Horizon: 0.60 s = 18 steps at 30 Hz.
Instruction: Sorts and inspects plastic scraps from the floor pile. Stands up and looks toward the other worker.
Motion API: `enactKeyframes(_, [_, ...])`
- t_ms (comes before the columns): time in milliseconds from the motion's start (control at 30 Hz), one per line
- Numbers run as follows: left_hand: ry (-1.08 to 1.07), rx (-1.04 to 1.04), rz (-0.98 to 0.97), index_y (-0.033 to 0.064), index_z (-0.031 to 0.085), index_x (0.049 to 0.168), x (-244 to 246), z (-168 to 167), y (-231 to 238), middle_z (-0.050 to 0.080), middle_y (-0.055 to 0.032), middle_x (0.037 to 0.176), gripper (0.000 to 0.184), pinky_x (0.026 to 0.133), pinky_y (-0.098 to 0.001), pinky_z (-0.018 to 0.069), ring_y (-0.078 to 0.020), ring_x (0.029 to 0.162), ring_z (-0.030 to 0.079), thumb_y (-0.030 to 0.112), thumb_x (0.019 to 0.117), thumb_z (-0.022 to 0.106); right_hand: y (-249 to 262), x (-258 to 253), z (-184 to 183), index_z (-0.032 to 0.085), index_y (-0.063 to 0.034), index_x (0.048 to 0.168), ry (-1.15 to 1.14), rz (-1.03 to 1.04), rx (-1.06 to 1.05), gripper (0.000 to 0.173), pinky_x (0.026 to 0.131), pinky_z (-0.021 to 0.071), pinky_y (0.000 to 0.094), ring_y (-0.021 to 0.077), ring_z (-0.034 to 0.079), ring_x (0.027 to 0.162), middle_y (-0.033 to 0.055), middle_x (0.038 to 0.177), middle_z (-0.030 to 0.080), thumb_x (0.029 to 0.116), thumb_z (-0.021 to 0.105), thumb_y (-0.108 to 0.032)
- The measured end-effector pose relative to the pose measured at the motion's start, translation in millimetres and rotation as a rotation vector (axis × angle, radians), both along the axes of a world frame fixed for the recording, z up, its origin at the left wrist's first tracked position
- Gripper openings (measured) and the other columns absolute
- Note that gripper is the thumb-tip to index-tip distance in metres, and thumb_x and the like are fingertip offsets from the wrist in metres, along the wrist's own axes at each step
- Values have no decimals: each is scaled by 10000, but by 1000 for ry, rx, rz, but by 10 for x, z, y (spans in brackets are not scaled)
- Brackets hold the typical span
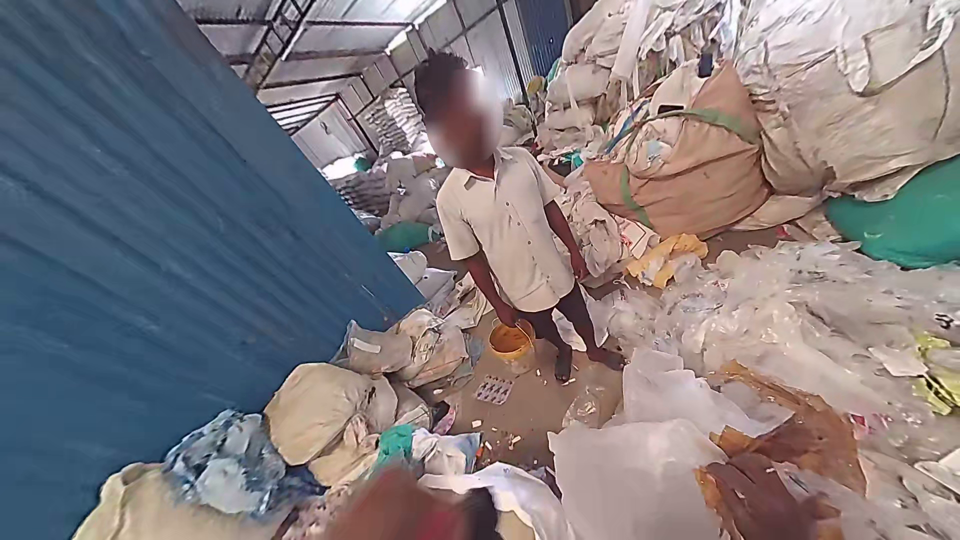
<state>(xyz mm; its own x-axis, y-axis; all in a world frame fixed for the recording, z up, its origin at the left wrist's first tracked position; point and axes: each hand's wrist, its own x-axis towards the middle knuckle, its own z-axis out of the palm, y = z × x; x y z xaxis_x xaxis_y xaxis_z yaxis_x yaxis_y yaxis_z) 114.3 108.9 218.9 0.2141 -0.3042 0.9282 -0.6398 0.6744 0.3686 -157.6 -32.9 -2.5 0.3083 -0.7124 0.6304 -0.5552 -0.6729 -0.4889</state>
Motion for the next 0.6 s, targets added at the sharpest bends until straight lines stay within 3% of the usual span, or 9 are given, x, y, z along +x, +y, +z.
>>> enactKeyframes(33, [48, 194, 70, 158, 685, 1178, -23, -328, -334, 719, 159, 1077, 309, 914, -157, 525, 53, 1017, 653, 404, 1041, 556, 1, 32, 5, 775, 10, 850, -3, 12, 14, 177, 718, 551, 548, 448, 684, 805, 237, 840, 696, 855, 620, -75])
enactKeyframes(67, [36, 459, 123, 22, 671, 1130, -127, -599, -646, 714, 36, 1017, 331, 906, -235, 541, -57, 973, 675, 323, 1016, 593, 16, 48, 39, 773, 30, 865, -3, 29, 53, 160, 723, 553, 573, 478, 685, 824, 260, 861, 698, 847, 634, -48])
enactKeyframes(100, [-53, 767, 151, -105, 664, 1163, -251, -845, -902, 714, -189, 1105, 383, 978, -417, 530, -290, 1061, 688, 241, 1003, 623, 47, 53, 85, 769, 55, 886, 1, 48, 121, 144, 748, 551, 609, 512, 683, 864, 289, 895, 698, 845, 651, -15])
enactKeyframes(133, [-162, 1027, 155, -136, 649, 1226, -373, -1105, -1128, 648, -304, 1267, 461, 1078, -534, 458, -438, 1218, 617, 265, 1000, 642, 60, 55, 132, 763, 72, 903, 5, 69, 196, 136, 774, 546, 634, 531, 678, 903, 308, 925, 694, 848, 658, 7])
enactKeyframes(233, [-324, 1532, 140, -17, 552, 1443, -651, -1758, -1480, 464, -288, 1522, 652, 1201, -632, 243, -478, 1441, 398, 490, 1032, 539, 92, 71, 275, 756, 91, 935, -5, 128, 453, 136, 875, 506, 662, 546, 645, 999, 341, 999, 678, 872, 656, 25])
enactKeyframes(300, [-350, 1800, 29, -29, 566, 1420, -705, -2003, -1501, 517, -280, 1483, 728, 1202, -656, 239, -454, 1428, 438, 579, 1063, 385, 150, 80, 294, 753, 92, 940, 19, 158, 545, 135, 891, 499, 659, 537, 645, 1005, 345, 1014, 672, 880, 658, 17])
enactKeyframes(367, [-269, 1892, -190, -81, 581, 1368, -698, -2131, -1509, 569, -318, 1402, 733, 1150, -649, 335, -467, 1367, 505, 549, 1086, 335, 140, 56, 235, 747, 95, 932, 65, 171, 566, 133, 881, 503, 658, 534, 645, 1002, 346, 1019, 665, 881, 664, 6])
enactKeyframes(433, [-160, 1823, -379, -129, 582, 1325, -689, -2219, -1457, 595, -358, 1319, 620, 1123, -625, 369, -478, 1306, 543, 425, 1097, 422, 131, 15, 146, 743, 106, 925, 119, 174, 574, 137, 886, 498, 671, 547, 637, 1027, 353, 1044, 664, 874, 674, -1])
enactKeyframes(600, [66, 1671, -314, -129, 591, 1285, -960, -2274, -1403, 641, -339, 1221, 439, 1073, -583, 428, -445, 1198, 610, 247, 1101, 461, 113, -9, 240, 724, 96, 1034, 366, 179, 758, 266, 916, 486, 667, 531, 629, 1094, 335, 1147, 659, 948, 689, -154])
